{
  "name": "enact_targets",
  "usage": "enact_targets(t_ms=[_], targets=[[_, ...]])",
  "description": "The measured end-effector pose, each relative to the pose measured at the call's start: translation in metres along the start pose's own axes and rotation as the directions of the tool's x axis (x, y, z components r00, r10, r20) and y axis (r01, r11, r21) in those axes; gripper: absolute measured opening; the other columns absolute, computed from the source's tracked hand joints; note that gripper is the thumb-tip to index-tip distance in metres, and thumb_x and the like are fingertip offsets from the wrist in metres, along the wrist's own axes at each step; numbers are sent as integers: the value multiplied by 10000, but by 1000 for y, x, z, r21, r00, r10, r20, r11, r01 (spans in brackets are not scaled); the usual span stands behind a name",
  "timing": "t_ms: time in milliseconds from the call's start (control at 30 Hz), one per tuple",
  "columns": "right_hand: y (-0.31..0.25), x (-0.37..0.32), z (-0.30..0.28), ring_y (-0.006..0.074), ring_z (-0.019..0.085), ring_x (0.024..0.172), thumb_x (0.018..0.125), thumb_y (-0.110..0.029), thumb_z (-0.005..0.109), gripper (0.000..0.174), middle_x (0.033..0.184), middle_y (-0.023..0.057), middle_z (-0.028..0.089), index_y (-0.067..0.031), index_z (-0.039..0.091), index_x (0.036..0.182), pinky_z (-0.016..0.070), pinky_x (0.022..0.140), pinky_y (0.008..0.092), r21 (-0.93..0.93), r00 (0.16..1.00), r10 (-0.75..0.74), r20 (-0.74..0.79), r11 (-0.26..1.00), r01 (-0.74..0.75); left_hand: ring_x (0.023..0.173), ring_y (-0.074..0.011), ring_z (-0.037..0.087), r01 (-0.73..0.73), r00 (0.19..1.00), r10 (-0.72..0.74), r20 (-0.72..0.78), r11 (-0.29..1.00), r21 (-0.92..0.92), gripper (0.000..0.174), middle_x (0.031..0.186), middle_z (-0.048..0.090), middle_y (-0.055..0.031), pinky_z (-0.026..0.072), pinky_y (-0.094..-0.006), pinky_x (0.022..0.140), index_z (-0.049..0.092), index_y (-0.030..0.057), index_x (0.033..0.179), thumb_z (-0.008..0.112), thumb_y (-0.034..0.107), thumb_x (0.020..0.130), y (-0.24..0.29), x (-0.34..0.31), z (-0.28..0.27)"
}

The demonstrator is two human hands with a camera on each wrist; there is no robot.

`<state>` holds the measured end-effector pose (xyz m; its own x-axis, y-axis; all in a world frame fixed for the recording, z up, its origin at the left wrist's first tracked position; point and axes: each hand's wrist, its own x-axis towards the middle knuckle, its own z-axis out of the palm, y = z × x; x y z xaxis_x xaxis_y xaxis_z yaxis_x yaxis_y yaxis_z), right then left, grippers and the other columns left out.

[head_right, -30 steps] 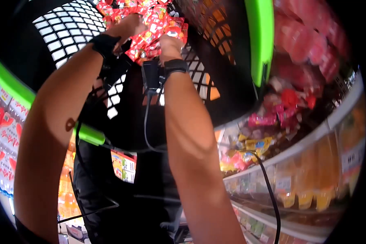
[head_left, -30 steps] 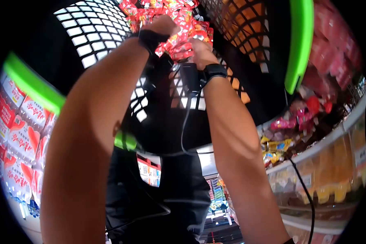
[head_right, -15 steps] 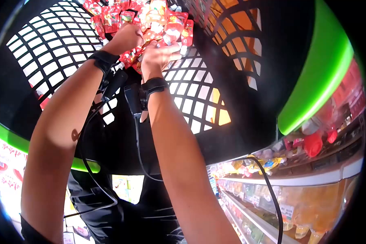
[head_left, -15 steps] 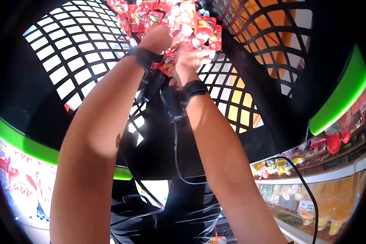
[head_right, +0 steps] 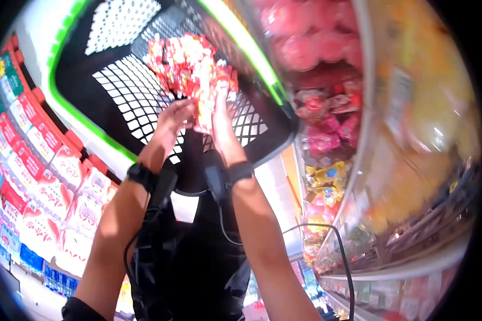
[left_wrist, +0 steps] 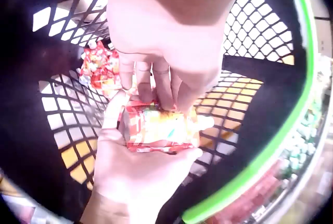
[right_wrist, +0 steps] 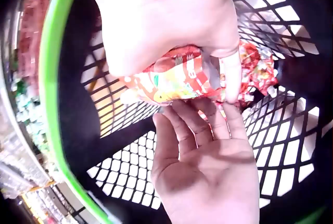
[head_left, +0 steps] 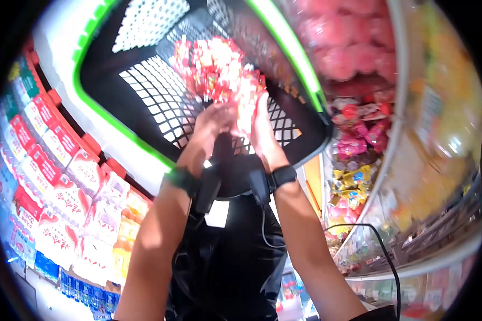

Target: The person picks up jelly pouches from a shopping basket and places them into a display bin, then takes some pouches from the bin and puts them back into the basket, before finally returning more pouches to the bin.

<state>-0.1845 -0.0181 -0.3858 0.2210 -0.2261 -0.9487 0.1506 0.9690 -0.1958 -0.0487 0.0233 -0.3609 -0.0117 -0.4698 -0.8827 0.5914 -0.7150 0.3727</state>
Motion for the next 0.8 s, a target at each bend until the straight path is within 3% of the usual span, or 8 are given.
enact_targets(t_ms=[233,333,400,533,600,733,767,800], targets=[[-41,-204,48,121,594,897,966,-484,381,563,1000,67,640,16,598,1103,464,791,259,-348,902,-431,-13,848,400,559,-23,452,-203,948,140,287,958,202,207,681,539,56,314,-185,492,629,40,992,612,216,884,115,-186,77],[-64,-335,56,68,570,862,956,-365,499,379,925,8,634,-15,616,1045,463,767,233,-54,936,-312,163,944,324,530,-30,458,-383,866,123,485,787,484,161,641,529,51,325,-183,477,630,54,862,625,213,879,139,-234,102],[-43,-363,36,68,579,823,940,-342,538,349,911,15,638,-25,606,1068,471,736,223,96,739,-653,168,756,647,583,-48,533,-491,807,173,565,728,478,149,647,594,-6,397,-215,489,633,6,868,611,152,884,153,-283,144],[-52,-454,7,66,582,800,902,-347,599,362,907,-1,638,-28,608,1072,478,708,229,128,690,-714,119,700,703,564,-42,483,-713,603,-67,795,402,574,261,612,595,7,385,-211,528,651,-2,887,532,224,944,172,-326,208],[-48,-479,-3,63,577,793,895,-356,609,371,898,-7,638,-23,615,1058,476,704,239,12,642,-765,46,643,766,571,-47,473,-824,519,-105,849,205,529,306,624,604,4,384,-220,536,642,-5,836,509,244,954,185,-353,233],[-69,-546,-24,95,565,758,842,-376,664,394,860,41,640,-13,622,988,467,684,265,-175,235,-971,-46,239,955,577,-44,494,-901,383,-95,919,182,394,251,638,614,-11,394,-205,548,626,1,796,556,201,930,213,-419,314],[-79,-597,-29,151,595,770,834,-364,658,410,866,115,641,-4,589,1019,473,698,299,-407,312,-949,-51,305,861,591,-44,524,-899,377,-54,925,217,380,211,648,613,-13,398,-190,554,626,-3,802,583,170,914,219,-450,338],[-88,-638,-30,187,610,785,836,-357,648,427,864,139,639,-3,563,1058,473,708,318,-463,172,-983,-67,183,867,596,-53,549,-931,308,-36,951,195,309,205,654,615,-19,401,-188,547,625,-6,823,589,175,911,227,-466,358]])
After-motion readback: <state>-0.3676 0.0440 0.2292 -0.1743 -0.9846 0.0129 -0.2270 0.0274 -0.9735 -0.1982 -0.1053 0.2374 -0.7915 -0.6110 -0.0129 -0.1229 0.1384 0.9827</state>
